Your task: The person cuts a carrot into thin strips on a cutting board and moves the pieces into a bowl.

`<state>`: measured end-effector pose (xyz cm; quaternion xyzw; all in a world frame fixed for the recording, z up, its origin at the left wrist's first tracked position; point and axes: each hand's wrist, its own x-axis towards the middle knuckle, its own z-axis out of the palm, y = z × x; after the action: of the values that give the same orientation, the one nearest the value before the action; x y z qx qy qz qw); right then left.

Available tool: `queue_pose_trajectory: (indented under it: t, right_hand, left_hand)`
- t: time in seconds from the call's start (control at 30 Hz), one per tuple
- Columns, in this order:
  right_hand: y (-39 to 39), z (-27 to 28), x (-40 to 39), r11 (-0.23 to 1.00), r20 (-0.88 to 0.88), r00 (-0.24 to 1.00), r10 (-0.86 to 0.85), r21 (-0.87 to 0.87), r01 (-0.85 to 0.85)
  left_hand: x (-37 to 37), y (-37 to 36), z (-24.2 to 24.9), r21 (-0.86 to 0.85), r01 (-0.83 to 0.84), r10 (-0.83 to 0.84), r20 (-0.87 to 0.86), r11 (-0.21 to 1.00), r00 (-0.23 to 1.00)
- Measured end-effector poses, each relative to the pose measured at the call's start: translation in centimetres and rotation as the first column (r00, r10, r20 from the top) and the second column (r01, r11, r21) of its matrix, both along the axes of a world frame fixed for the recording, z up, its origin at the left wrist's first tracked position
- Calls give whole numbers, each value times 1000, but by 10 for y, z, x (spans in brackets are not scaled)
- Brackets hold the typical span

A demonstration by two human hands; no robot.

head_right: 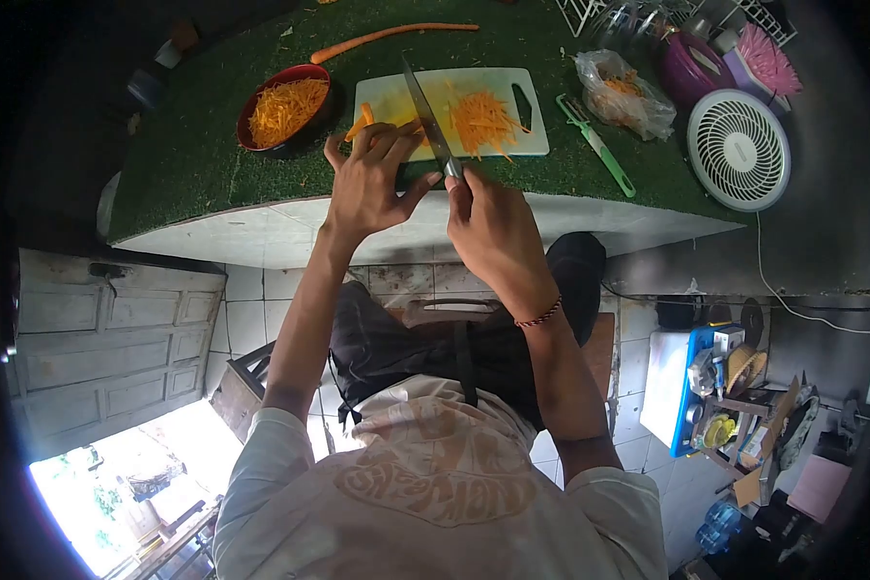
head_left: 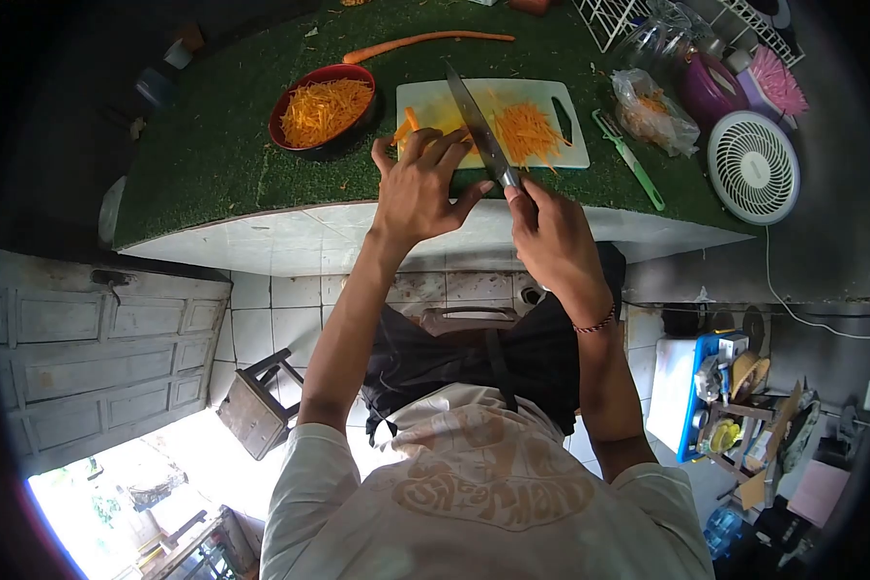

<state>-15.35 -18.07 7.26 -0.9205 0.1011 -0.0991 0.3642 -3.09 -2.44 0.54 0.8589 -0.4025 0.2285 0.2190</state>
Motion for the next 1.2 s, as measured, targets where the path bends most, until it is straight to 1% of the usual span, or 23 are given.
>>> queue_pose_trajectory:
  t: [0.07,0.13,0.23,0.33,0.43,0.53,0.9,1.03,1.13,1.2]
  right_hand:
    - [1,-1,-1,999,37,999,10,-47,-9]
    - [2,-4,-1,997,71,997,21,-71,-16]
    - [6,-5,-4,997,120,993,14,-74,-5]
    - [7,-5,-4,997,89,996,-10,-77,17]
    - [5,-11,-5,996,131,991,12,-88,-1]
    - [6,-5,-6,995,77,997,0,-104,8]
    - [8,-2,-4,990,45,999,21,-138,-14]
    - [9,-3,-3,976,41,999,20,-218,-10]
    - [12,-9,2,963,125,991,41,-270,-6]
    - [17,-14,13,951,110,994,9,-310,26]
  left_hand:
    - [0,0,-1,2,-5,5,22,1000,1000]
    - [0,0,0,6,-7,7,8,1000,1000]
    - [0,0,1,1,-2,2,-2,1000,1000]
    - [1,0,0,-4,-4,4,10,1000,1000]
    - [1,0,-1,7,-14,14,20,1000,1000]
    - [1,0,0,18,-16,15,11,1000,1000]
    - [4,0,-5,-13,2,-2,14,1000,1000]
    - [2,1,-1,13,-7,7,-7,1000,1000]
    - [2,2,1,21,-3,3,-25,1000,1000]
    - [3,2,0,14,2,-2,-19,1000,1000]
